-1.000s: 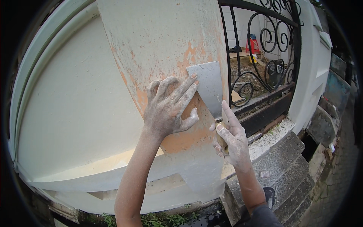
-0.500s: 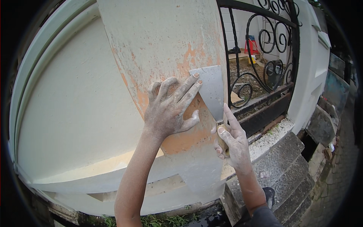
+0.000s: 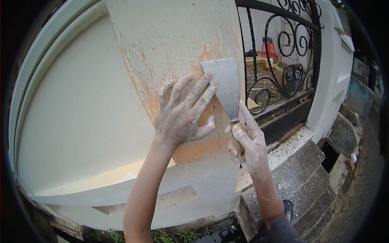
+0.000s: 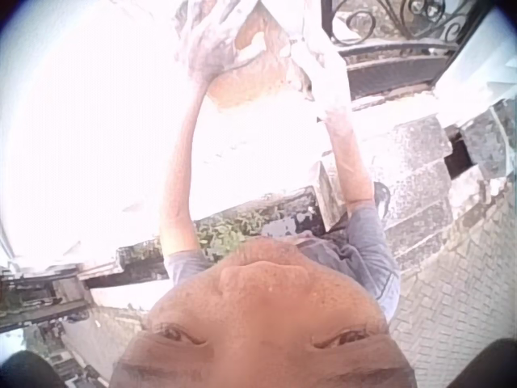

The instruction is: The person scrapes old paint or plaster from a wall using a putty knife.

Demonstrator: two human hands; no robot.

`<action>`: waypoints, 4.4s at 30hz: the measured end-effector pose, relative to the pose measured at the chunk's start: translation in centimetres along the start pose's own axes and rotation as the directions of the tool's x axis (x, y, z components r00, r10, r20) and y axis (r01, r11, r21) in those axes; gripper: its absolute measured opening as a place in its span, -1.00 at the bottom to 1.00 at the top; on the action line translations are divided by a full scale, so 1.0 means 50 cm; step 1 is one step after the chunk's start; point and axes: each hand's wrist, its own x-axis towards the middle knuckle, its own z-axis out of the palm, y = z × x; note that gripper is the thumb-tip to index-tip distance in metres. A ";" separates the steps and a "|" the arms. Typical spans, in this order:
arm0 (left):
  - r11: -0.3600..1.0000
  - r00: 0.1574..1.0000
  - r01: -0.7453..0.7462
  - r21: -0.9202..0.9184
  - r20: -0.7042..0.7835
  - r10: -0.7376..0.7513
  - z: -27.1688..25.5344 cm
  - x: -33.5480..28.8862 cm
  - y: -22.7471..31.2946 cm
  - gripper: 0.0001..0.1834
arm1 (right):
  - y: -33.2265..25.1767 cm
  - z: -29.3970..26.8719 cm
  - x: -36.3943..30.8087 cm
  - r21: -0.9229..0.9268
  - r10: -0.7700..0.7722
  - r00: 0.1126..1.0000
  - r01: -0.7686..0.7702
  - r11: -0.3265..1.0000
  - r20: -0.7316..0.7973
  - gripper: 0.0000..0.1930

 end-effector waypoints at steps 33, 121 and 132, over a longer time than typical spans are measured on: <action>0.997 0.981 0.064 -0.034 -0.179 -0.069 0.014 0.002 0.004 -0.46 | -0.006 -0.004 0.011 -0.008 0.040 0.998 -0.040 0.999 0.055 -0.41; 0.992 0.992 0.125 0.037 -0.040 -0.123 0.015 0.009 0.006 -0.15 | -0.034 0.020 0.012 0.022 0.022 0.999 -0.023 0.999 0.039 -0.44; 0.994 0.982 0.106 -0.014 -0.158 -0.107 0.022 0.003 0.003 -0.37 | -0.025 0.013 0.004 0.052 0.049 0.997 -0.052 0.997 0.055 -0.43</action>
